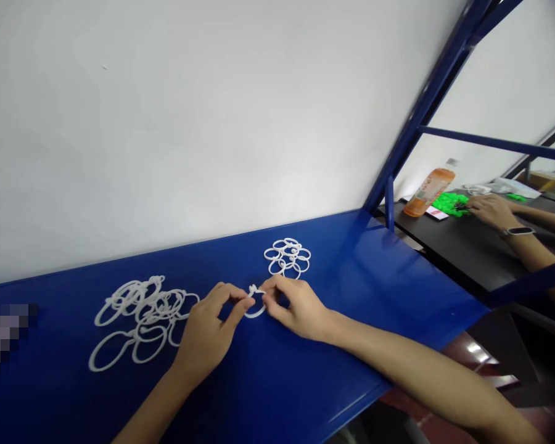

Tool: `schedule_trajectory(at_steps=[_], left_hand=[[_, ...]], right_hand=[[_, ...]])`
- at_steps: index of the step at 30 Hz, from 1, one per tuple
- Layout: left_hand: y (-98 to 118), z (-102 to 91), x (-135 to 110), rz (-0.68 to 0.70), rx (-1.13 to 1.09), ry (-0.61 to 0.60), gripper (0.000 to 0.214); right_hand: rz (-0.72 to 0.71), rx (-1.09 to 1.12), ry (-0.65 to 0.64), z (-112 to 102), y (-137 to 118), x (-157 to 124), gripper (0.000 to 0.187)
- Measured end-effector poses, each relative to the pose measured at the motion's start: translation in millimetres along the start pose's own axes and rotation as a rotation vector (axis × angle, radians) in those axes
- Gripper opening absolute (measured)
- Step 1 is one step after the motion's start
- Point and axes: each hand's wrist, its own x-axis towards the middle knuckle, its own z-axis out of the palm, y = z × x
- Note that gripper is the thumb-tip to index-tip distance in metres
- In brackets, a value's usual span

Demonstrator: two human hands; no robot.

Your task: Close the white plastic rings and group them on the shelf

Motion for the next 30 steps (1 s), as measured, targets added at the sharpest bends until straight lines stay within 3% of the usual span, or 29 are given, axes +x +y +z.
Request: schedule_trajectory(at_steps=[2,5,9,15,21,24,26,30], left_hand=[[-2,0.6,0,-0.151,-0.104,-0.085,0.034],[-4,0.0,0,-0.265,-0.226,-0.198,0.038],[-1,-4.4,-1,-0.285,-0.282,-0.294,0.032],[5,-7.8,-3,-0.253,-0.307,-0.28,0.005],[6,-5.6,-4,0.021,-0.166,-0.175,0.015],[-2,-5.5,-4,0.223,0.041,-0.053,0.013],[-15,-7.9,-2,0.302,0.224,0.001,0.026],[-49,-21.7,5,0.193,0.488,0.003,0.028]], right_hand=[[-0.089,-0.057,-0.054,-1,3,0,0.005],[-0.182,-0.098,-0.118,-3,5,0,0.008],[-0.287,-0.152,-0.244,-6,3,-2,0.014],[-0.419,-0.29,-0.328,-10,-3,-4,0.028],[-0.35,-0.209,-0.255,-9,8,3,0.02],[-0.338,-0.25,-0.216,-24,19,11,0.017],[-0.272,-0.37,-0.125,-43,29,17,0.016],[0.016,-0.565,0.064,-83,60,24,0.009]])
